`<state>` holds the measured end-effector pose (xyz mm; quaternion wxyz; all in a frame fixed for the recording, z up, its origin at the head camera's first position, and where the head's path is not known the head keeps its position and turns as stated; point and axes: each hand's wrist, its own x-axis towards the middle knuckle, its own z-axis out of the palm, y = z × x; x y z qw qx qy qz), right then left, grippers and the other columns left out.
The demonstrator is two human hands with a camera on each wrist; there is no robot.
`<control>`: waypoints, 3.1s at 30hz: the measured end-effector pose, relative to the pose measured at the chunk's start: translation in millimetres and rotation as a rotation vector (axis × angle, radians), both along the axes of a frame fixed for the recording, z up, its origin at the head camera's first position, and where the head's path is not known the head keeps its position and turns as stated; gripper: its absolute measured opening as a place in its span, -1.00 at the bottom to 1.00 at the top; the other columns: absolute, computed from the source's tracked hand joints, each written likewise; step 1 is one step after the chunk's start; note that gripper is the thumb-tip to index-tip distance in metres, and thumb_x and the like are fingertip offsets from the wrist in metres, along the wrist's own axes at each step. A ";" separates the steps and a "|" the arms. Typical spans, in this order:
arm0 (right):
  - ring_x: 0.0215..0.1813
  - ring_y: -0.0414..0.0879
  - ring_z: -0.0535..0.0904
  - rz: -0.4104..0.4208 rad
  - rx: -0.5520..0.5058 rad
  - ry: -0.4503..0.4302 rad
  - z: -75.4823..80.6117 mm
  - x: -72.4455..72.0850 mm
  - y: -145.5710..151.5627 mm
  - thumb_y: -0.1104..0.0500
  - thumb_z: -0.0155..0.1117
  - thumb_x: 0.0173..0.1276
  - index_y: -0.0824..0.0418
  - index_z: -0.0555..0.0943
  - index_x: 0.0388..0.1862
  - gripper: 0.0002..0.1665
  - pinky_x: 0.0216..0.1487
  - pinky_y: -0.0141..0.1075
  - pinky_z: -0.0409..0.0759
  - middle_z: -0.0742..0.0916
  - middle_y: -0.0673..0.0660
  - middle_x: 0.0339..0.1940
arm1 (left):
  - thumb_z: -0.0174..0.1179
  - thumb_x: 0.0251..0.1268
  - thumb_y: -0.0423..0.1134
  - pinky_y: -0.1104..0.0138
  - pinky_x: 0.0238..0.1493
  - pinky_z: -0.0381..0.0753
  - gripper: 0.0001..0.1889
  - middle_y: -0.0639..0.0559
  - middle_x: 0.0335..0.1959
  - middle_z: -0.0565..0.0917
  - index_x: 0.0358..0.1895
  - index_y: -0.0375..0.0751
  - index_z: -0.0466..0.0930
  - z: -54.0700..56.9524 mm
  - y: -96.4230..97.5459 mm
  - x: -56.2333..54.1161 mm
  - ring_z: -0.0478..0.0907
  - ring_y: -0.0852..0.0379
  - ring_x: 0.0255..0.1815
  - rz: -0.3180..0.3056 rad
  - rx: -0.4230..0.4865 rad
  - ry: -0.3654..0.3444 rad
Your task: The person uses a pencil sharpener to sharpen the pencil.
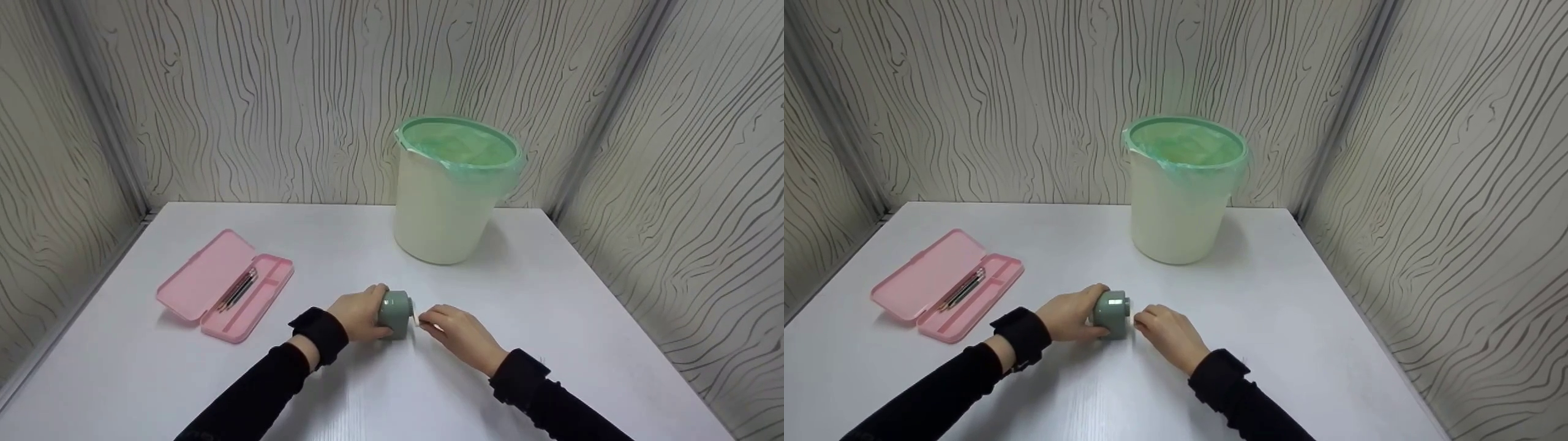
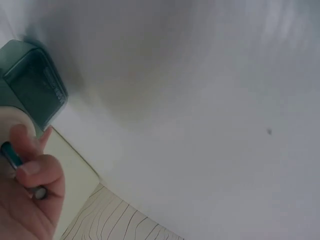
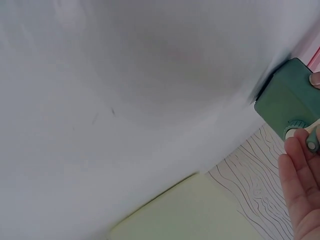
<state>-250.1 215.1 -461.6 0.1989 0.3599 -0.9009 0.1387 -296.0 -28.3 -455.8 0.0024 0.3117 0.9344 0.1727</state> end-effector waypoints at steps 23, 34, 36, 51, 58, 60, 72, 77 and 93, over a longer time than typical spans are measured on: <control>-0.23 -0.16 0.73 0.005 -0.004 0.034 -3.7 2.6 -2.2 0.32 0.48 0.26 0.18 0.73 -0.20 -0.85 -0.19 -0.35 0.71 0.79 0.01 -0.29 | 0.45 0.24 0.07 0.15 0.01 0.74 -0.31 -0.07 0.10 0.65 0.32 -0.14 0.37 7.1 8.3 -3.3 0.73 0.00 -0.01 -0.017 -0.063 0.006; -0.25 -0.13 0.77 -0.014 -0.006 0.184 -0.2 1.0 -6.5 0.31 0.50 0.23 0.22 0.76 -0.19 -0.83 -0.23 -0.35 0.73 0.83 0.04 -0.30 | 0.45 0.22 0.08 0.20 -0.13 0.75 -0.41 -0.05 -0.04 0.65 0.08 -0.18 0.39 10.8 7.4 -6.2 0.73 0.01 -0.15 -0.050 -0.126 0.104; -0.24 -0.13 0.77 -0.024 0.012 0.197 0.4 1.4 -7.3 0.30 0.49 0.24 0.22 0.75 -0.19 -0.84 -0.22 -0.36 0.73 0.84 0.05 -0.29 | 0.45 0.22 0.07 0.20 -0.12 0.75 -0.42 -0.06 -0.05 0.64 0.07 -0.19 0.38 11.3 6.9 -6.6 0.73 0.01 -0.15 -0.056 -0.122 0.098; -0.22 -0.18 0.73 -0.062 0.137 0.408 6.0 -2.8 -8.8 0.29 0.51 0.18 0.18 0.69 -0.21 -0.79 -0.25 -0.45 0.71 0.77 0.03 -0.27 | 0.45 0.23 0.05 0.21 -0.12 0.74 -0.42 -0.08 -0.04 0.63 0.09 -0.21 0.38 8.9 7.7 -6.7 0.72 0.00 -0.17 -0.092 -0.104 0.063; -0.19 -0.14 0.75 -0.084 0.114 0.375 13.3 -11.8 -10.0 0.28 0.51 0.20 0.16 0.71 -0.21 -0.81 -0.29 -0.38 0.73 0.79 0.02 -0.27 | 0.44 0.23 0.08 0.23 -0.16 0.74 -0.38 -0.07 -0.03 0.62 0.12 -0.21 0.35 6.5 7.4 -8.1 0.72 0.02 -0.22 -0.104 -0.147 0.103; -0.18 -0.11 0.76 -0.108 0.112 0.358 15.7 -15.1 -10.1 0.28 0.50 0.21 0.16 0.72 -0.21 -0.82 -0.29 -0.35 0.74 0.80 0.04 -0.27 | 0.43 0.23 0.08 0.25 -0.18 0.74 -0.38 -0.07 -0.04 0.62 0.12 -0.21 0.34 4.9 8.7 -6.9 0.72 0.03 -0.24 -0.119 -0.149 0.119; -0.20 -0.07 0.76 -0.152 0.119 0.282 22.8 -37.0 -17.6 0.27 0.45 0.27 0.15 0.72 -0.26 -0.91 -0.30 -0.27 0.74 0.82 0.06 -0.29 | 0.43 0.24 0.07 0.24 -0.18 0.73 -0.39 -0.06 -0.05 0.62 0.12 -0.22 0.35 8.4 5.0 -10.3 0.71 0.03 -0.25 -0.131 -0.133 0.120; -0.22 -0.06 0.76 -0.171 0.136 0.262 21.9 -40.9 -19.5 0.27 0.44 0.28 0.14 0.71 -0.28 -0.93 -0.33 -0.26 0.74 0.82 0.06 -0.30 | 0.43 0.24 0.07 0.24 -0.18 0.74 -0.37 -0.08 -0.04 0.62 0.16 -0.24 0.36 8.2 5.5 -10.2 0.71 0.03 -0.24 -0.135 -0.134 0.123; -0.34 -0.07 0.73 -0.176 0.159 0.185 14.6 -55.7 -24.4 0.30 0.45 0.26 0.17 0.65 -0.47 -0.85 -0.39 -0.29 0.69 0.80 0.05 -0.46 | 0.42 0.26 0.07 0.25 -0.23 0.74 -0.38 -0.08 -0.06 0.61 0.12 -0.25 0.33 7.0 3.5 -6.5 0.72 0.03 -0.27 -0.159 -0.115 0.158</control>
